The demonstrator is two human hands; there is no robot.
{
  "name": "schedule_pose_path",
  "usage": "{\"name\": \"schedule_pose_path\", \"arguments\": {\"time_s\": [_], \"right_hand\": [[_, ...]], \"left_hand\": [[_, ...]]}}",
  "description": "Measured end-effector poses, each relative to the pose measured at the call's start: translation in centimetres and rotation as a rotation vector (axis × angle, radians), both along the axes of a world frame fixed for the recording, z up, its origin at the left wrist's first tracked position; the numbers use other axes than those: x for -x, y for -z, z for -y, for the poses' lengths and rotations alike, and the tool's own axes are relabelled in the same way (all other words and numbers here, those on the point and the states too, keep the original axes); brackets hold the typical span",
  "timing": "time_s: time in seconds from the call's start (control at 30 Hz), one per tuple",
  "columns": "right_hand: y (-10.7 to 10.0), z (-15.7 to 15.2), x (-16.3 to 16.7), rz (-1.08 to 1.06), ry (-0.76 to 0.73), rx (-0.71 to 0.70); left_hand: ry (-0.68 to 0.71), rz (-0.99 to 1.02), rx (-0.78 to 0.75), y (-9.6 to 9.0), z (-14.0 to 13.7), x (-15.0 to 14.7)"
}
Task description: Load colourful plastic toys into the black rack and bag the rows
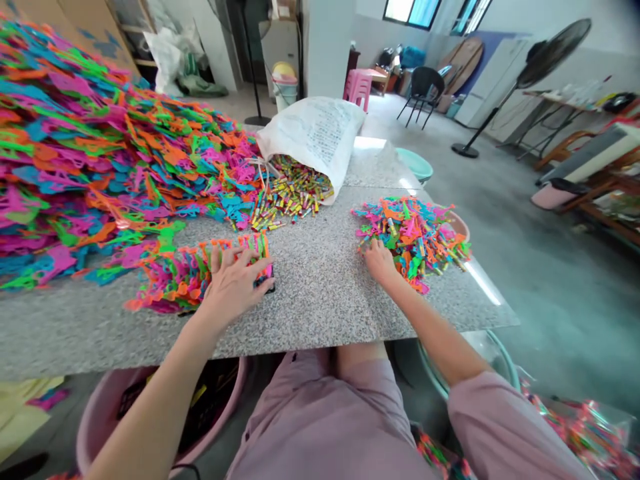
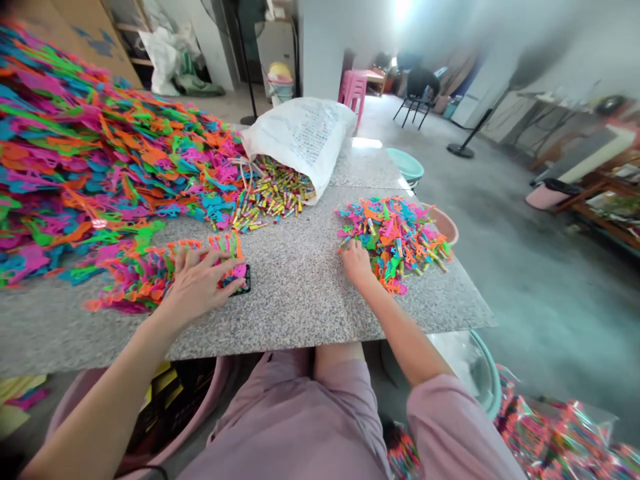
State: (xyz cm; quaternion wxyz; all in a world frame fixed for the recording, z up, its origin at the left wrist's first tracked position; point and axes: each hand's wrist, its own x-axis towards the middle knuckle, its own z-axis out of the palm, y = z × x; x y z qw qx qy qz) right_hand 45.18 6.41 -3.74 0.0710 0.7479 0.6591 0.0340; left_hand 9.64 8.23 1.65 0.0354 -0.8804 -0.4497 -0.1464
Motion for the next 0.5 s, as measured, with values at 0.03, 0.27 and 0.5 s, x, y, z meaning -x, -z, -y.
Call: {"name": "schedule_pose_path", "arguments": {"time_s": [0.03, 0.27, 0.5], "right_hand": [[0.3, -0.4, 0.4, -0.020, -0.054, 0.030], [-0.8, -1.5, 0.9, -0.116, -0.215, 0.031], [-0.5, -0.8, 0.0, -0.006, -0.461, 0.144]], "left_hand": [[0.014, 0.008, 0.023, -0.2, 0.0, 0.1], [0.084, 0.017, 0.155, -1.3, 0.7, 1.1], [0.033, 0.021, 0.064, -0.9, 1.6, 0.5]]}}
